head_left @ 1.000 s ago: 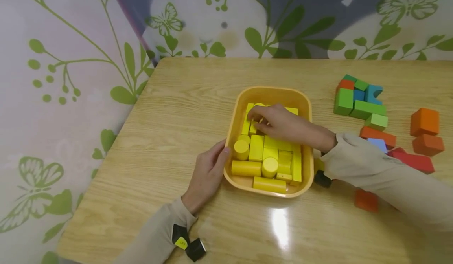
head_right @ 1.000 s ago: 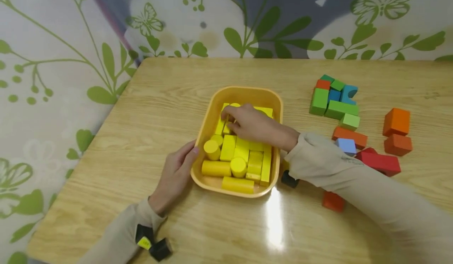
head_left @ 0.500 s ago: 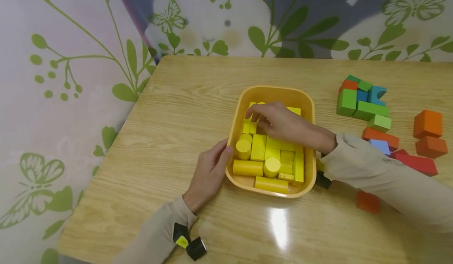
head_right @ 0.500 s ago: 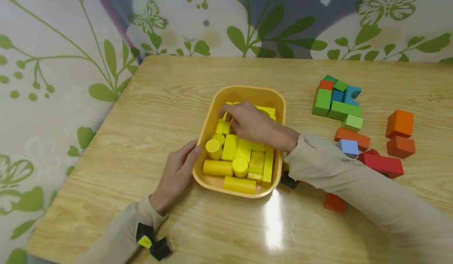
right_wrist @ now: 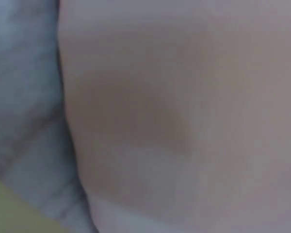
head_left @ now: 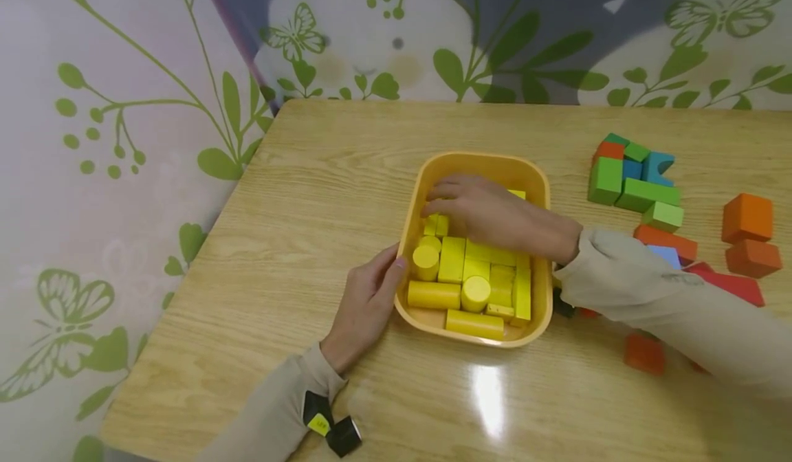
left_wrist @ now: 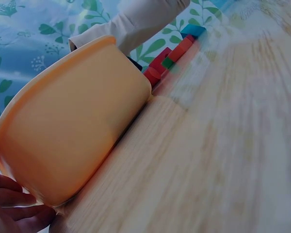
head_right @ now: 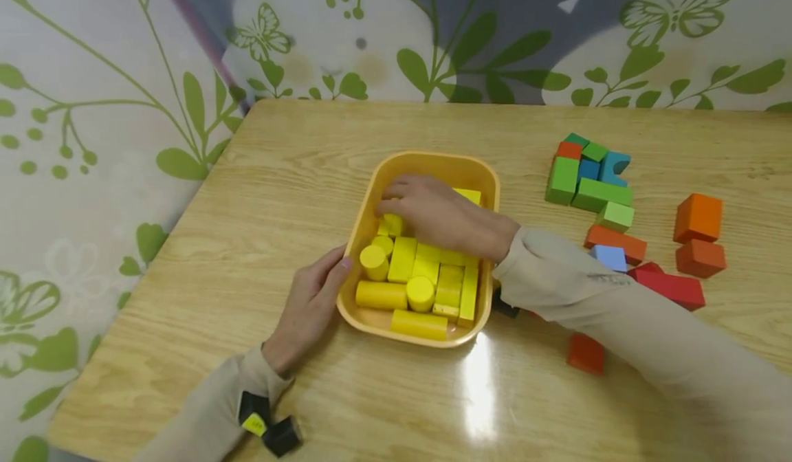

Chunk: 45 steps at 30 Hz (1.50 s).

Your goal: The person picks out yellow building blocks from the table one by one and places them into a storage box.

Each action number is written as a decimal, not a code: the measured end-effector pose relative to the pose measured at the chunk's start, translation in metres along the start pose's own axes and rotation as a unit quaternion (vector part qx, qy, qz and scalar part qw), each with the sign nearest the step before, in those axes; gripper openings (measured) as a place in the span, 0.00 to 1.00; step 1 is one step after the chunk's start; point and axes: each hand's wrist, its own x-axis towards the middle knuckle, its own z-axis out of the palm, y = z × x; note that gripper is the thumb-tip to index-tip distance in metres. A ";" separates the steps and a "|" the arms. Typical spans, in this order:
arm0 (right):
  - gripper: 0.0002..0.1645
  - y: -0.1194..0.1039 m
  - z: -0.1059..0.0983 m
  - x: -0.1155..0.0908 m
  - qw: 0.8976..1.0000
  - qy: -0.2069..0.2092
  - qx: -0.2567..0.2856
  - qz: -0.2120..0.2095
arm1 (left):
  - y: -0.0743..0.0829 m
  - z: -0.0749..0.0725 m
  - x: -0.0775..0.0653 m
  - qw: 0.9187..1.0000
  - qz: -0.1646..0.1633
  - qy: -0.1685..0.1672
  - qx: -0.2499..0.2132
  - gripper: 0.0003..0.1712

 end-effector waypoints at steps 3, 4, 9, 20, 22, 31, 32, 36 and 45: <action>0.27 0.001 -0.001 0.001 0.999 -0.036 -0.020 0.004 | 0.000 0.001 0.000 1.000 -0.002 0.001 0.000 0.23; 0.26 0.001 -0.001 0.001 0.999 -0.045 -0.025 0.005 | 0.000 0.002 -0.001 1.000 -0.003 0.002 0.000 0.23; 0.22 0.003 0.000 0.002 0.998 -0.049 -0.024 -0.009 | 0.000 0.004 0.000 1.000 -0.002 0.003 -0.004 0.22; 0.22 0.007 -0.004 -0.002 0.999 -0.051 0.000 -0.009 | 0.000 0.009 -0.001 1.000 -0.003 0.000 -0.010 0.23; 0.23 0.007 -0.013 -0.010 1.000 -0.017 0.026 -0.006 | 0.001 0.009 -0.002 1.000 -0.005 0.001 -0.010 0.23; 0.29 -0.003 -0.033 -0.120 0.980 0.170 0.079 0.068 | 0.003 0.006 0.001 1.000 -0.012 -0.011 -0.004 0.25; 0.30 -0.006 -0.028 -0.132 0.980 0.171 0.076 0.074 | 0.003 0.005 0.001 1.000 -0.014 -0.011 -0.003 0.25; 0.40 -0.016 -0.005 -0.161 0.980 0.139 0.082 0.113 | 0.002 0.001 0.000 1.000 -0.019 -0.002 -0.006 0.25; 0.30 -0.021 0.027 -0.167 0.981 0.142 0.075 0.112 | 0.003 0.002 -0.001 1.000 -0.019 0.003 -0.004 0.24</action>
